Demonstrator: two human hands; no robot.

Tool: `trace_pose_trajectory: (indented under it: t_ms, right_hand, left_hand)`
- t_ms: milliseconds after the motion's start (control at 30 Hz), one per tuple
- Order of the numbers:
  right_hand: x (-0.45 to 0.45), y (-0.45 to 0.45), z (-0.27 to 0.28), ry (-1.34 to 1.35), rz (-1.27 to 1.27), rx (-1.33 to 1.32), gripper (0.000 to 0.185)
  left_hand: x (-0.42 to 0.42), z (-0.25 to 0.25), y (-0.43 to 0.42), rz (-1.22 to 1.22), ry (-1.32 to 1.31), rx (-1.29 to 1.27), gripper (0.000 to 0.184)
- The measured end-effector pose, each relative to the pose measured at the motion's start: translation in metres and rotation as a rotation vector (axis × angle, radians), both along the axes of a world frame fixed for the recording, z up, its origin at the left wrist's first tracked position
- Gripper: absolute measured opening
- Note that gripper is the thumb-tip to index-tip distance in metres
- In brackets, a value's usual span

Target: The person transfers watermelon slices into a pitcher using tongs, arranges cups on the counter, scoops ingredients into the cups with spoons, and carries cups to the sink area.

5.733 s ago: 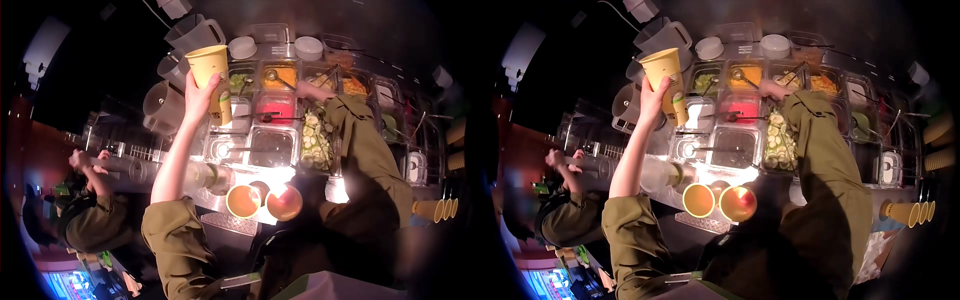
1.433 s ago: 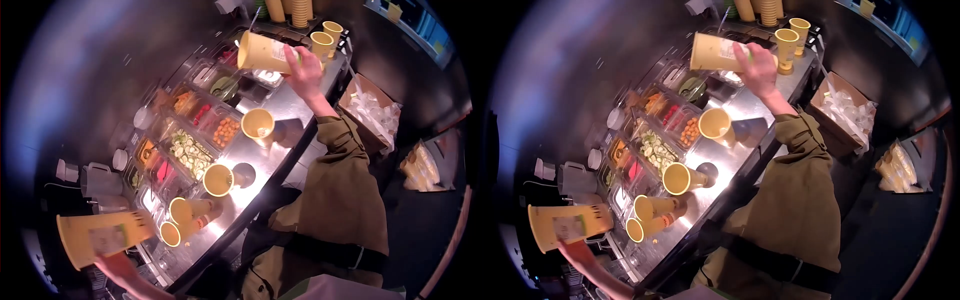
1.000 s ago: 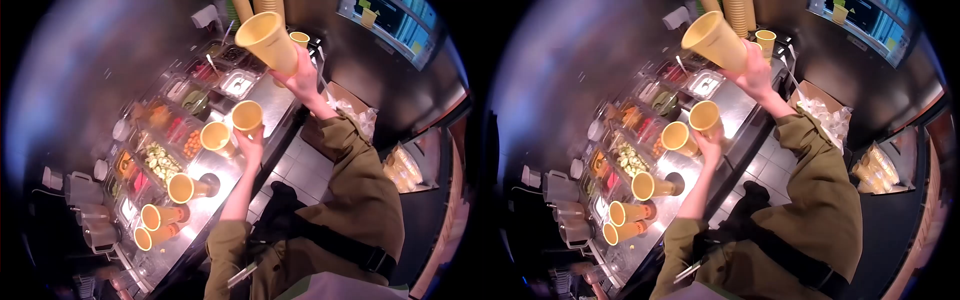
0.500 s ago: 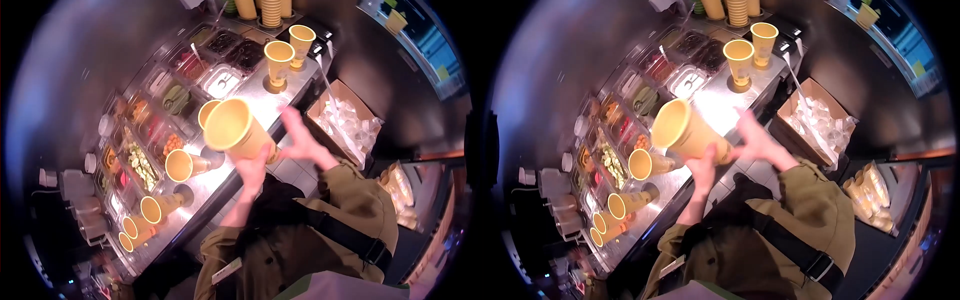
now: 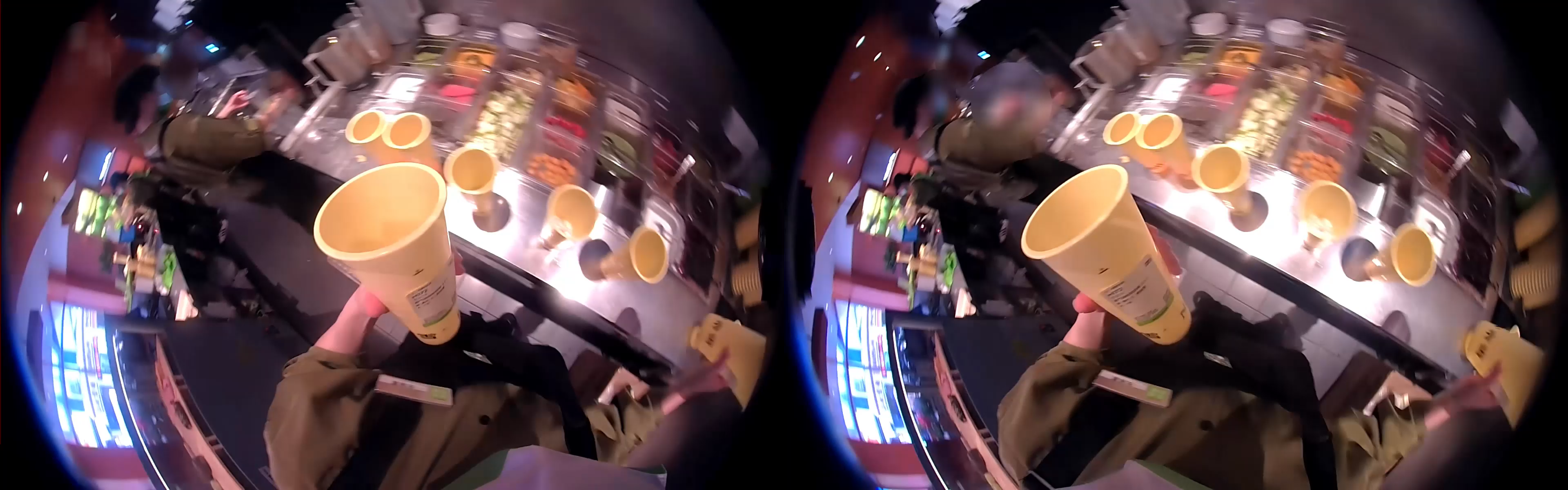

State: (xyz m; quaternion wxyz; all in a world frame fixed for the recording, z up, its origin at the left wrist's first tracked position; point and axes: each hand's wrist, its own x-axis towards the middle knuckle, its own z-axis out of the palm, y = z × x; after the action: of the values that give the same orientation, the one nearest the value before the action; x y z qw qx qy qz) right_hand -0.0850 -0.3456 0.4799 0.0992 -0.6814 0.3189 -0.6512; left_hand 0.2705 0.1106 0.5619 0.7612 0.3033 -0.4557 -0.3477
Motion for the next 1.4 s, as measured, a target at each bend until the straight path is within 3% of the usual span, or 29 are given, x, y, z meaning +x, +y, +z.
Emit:
trace_pose_trajectory:
  t_ms: [67, 167, 267, 367, 400, 433, 467, 500, 533, 567, 600, 667, 733, 833, 900, 933, 967, 1033, 1100, 1167, 1200, 1267, 1333, 1400]
  right_hand:
    - [0.042, -0.008, 0.038, -0.002, 0.337, 0.052, 0.039]
    - [0.125, -0.074, 0.057, 0.761, 0.466, -0.14, 0.041]
    - [0.358, 0.127, 0.175, 0.364, 1.24, 0.462, 0.021]
    - [0.537, 0.23, 0.192, 0.744, 1.305, 0.3, 0.032]
    - [0.586, 0.268, 0.186, 0.761, 1.336, 0.202, 0.038]
    - [0.639, 0.295, 0.168, 0.876, 1.389, 0.338, 0.042]
    - [0.687, 0.322, 0.149, 0.855, 1.568, 0.31, 0.042]
    - [0.737, 0.347, 0.121, 0.834, 1.532, 0.146, 0.049]
    - [0.797, 0.363, 0.07, 0.738, 1.663, 0.162, 0.062]
    - [0.833, 0.385, 0.04, 0.799, 1.628, 0.198, 0.074]
    - [0.874, 0.405, 0.003, 0.826, 1.47, 0.072, 0.077]
    - [0.904, 0.432, -0.02, 0.909, 1.599, 0.371, 0.076]
    - [0.939, 0.439, -0.074, 0.745, 1.679, 0.22, 0.07]
    - [0.945, 0.444, -0.079, 0.851, 1.565, 0.28, 0.076]
    - [0.943, 0.44, -0.078, 0.902, 1.468, 0.179, 0.079]
    - [0.93, 0.433, -0.042, 1.081, 1.432, 0.277, 0.082]
    - [0.93, 0.409, -0.047, 1.02, 1.389, 0.064, 0.074]
    - [0.927, 0.35, -0.025, 0.853, 1.161, -0.169, 0.058]
    - [0.934, 0.28, -0.022, 1.219, 0.626, -0.176, 0.051]
    - [0.942, 0.246, -0.035, 1.633, 0.243, 0.228, 0.056]
    - [0.944, 0.243, -0.044, 1.609, 0.173, 0.366, 0.041]
    - [0.961, 0.2, -0.081, 1.641, 0.545, 0.469, 0.029]
    - [0.958, 0.175, -0.101, 0.993, 0.802, 1.138, 0.023]
    - [0.972, 0.162, -0.083, 0.928, 0.749, 1.458, 0.021]
  left_hand:
    - [0.028, 0.018, 0.025, 0.037, -0.049, -0.15, 0.096]
    - [0.058, 0.034, 0.074, 0.287, -0.038, -0.21, 0.102]
    - [0.093, 0.025, 0.138, 0.592, 0.057, -0.197, 0.103]
    - [0.155, -0.011, 0.191, 0.82, 0.128, -0.078, 0.093]
    - [0.179, -0.027, 0.206, 0.856, 0.145, 0.007, 0.09]
    - [0.202, -0.042, 0.22, 0.886, 0.162, 0.093, 0.086]
    - [0.229, -0.063, 0.231, 0.889, 0.169, 0.189, 0.084]
    - [0.253, -0.086, 0.238, 0.885, 0.18, 0.287, 0.081]
    - [0.275, -0.107, 0.241, 0.881, 0.189, 0.384, 0.078]
    - [0.295, -0.126, 0.242, 0.865, 0.205, 0.486, 0.076]
    - [0.314, -0.14, 0.241, 0.838, 0.216, 0.583, 0.073]
    - [0.347, -0.138, 0.229, 0.807, 0.216, 0.71, 0.064]
    - [0.379, -0.134, 0.218, 0.8, 0.21, 0.729, 0.057]
    - [0.414, -0.138, 0.21, 0.777, 0.199, 0.711, 0.056]
    - [0.432, -0.141, 0.198, 0.727, 0.184, 0.692, 0.055]
    - [0.44, -0.133, 0.191, 0.596, 0.28, 0.727, 0.055]
    - [0.448, -0.13, 0.185, 0.575, 0.256, 0.746, 0.055]
    - [0.463, -0.126, 0.172, 0.541, 0.197, 0.779, 0.055]
    - [0.486, -0.121, 0.139, 0.65, -0.046, 0.765, 0.063]
    - [0.508, -0.118, 0.1, 0.77, -0.119, 0.662, 0.066]
    - [0.521, -0.114, 0.082, 0.796, -0.129, 0.615, 0.067]
    - [0.541, -0.103, 0.062, 0.697, -0.034, 0.564, 0.066]
    - [0.554, -0.104, 0.051, 0.572, 0.052, 0.549, 0.062]
    - [0.557, -0.112, 0.043, 0.507, 0.079, 0.555, 0.057]
